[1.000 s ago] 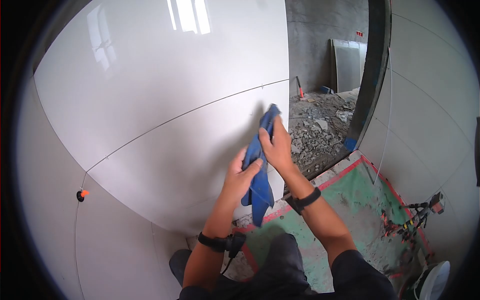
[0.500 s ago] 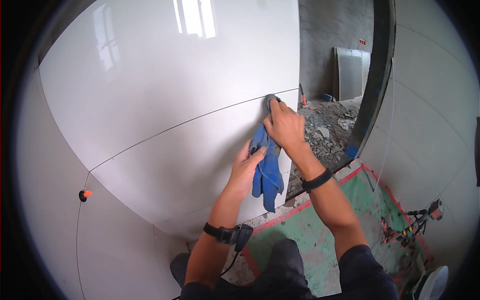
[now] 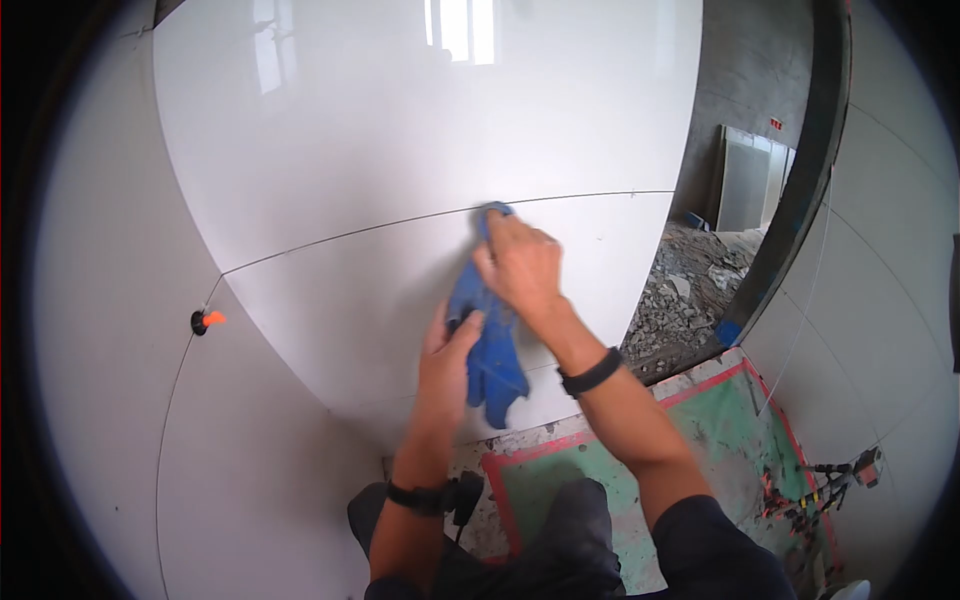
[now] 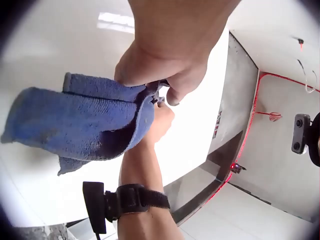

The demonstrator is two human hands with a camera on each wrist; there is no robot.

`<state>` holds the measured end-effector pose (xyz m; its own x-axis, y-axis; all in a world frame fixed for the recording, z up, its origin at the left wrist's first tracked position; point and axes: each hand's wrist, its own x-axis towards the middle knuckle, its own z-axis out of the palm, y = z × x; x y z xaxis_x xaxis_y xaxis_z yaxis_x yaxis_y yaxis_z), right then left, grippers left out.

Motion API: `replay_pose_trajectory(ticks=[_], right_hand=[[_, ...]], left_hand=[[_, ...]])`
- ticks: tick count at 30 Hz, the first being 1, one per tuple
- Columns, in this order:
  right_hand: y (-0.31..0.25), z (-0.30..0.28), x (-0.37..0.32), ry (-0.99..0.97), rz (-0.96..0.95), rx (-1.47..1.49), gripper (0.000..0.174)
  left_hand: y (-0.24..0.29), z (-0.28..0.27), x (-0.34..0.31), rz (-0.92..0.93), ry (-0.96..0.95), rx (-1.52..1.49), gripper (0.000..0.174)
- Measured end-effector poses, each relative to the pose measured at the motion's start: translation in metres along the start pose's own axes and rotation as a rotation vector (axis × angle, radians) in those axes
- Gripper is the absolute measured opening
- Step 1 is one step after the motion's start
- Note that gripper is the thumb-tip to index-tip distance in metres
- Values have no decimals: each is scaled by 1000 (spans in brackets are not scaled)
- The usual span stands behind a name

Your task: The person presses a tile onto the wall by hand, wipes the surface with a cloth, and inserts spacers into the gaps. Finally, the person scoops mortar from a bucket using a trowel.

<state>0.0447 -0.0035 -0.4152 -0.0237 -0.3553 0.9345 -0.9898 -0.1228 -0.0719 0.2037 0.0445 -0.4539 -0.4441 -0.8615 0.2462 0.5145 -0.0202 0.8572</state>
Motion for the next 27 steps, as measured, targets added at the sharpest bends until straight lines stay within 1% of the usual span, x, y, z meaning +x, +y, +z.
replay_pose_trajectory(ticks=[1,2,3,4,5,6,7,8,10,12,13,14,15,17,18,19,21,22,24,25,27], right_hand=[[-20,12,2,-4,-11,50,33],[-39,28,4,24,-68,172,33],[-58,42,8,58,-123,288,33],[-80,53,11,-133,-165,325,35],[-95,57,11,-321,-199,359,36],[-107,48,8,-308,-170,385,38],[-116,36,5,-289,-142,408,39],[-113,24,-4,-272,-131,386,39],[-86,-6,-27,-188,94,446,41],[-30,-20,-59,0,145,343,44],[0,-37,-71,4,182,272,45],[31,-51,-78,28,168,194,44],[56,-69,-81,-54,222,120,45],[102,-94,-79,-95,233,2,45],[124,-102,-76,-119,251,-89,43],[144,-107,-72,-60,208,-117,41],[174,-113,-59,-56,144,-170,40],[183,-113,-53,-56,142,-161,40],[193,-117,-42,-102,103,-176,38],[198,-116,-39,-98,106,-166,38],[203,-109,-35,-121,31,-130,39]], left_hand=[[6,-11,-7,82,105,28,39],[12,-21,-14,159,202,60,39],[18,-33,-19,188,264,46,38],[25,-45,-25,214,321,31,37],[32,-55,-31,234,298,31,36],[43,-49,-44,241,345,16,34],[46,-47,-52,238,315,24,34],[44,-46,-60,216,319,53,35],[29,-37,-66,182,284,61,37],[5,-18,-72,-28,49,313,45],[-19,-10,-65,-72,-82,308,56],[-41,1,-60,-160,-155,292,63],[-56,23,-53,-203,-256,171,65],[-99,62,-31,-227,-345,-48,62],[-104,86,-24,-296,-366,-142,58],[-116,104,-13,-328,-355,-167,55],[-118,138,2,-314,-408,-227,56],[-120,145,7,-309,-401,-224,56],[-121,152,15,-327,-345,-97,69],[-121,154,17,-325,-339,-87,69],[-121,154,19,-321,-236,-170,59]])
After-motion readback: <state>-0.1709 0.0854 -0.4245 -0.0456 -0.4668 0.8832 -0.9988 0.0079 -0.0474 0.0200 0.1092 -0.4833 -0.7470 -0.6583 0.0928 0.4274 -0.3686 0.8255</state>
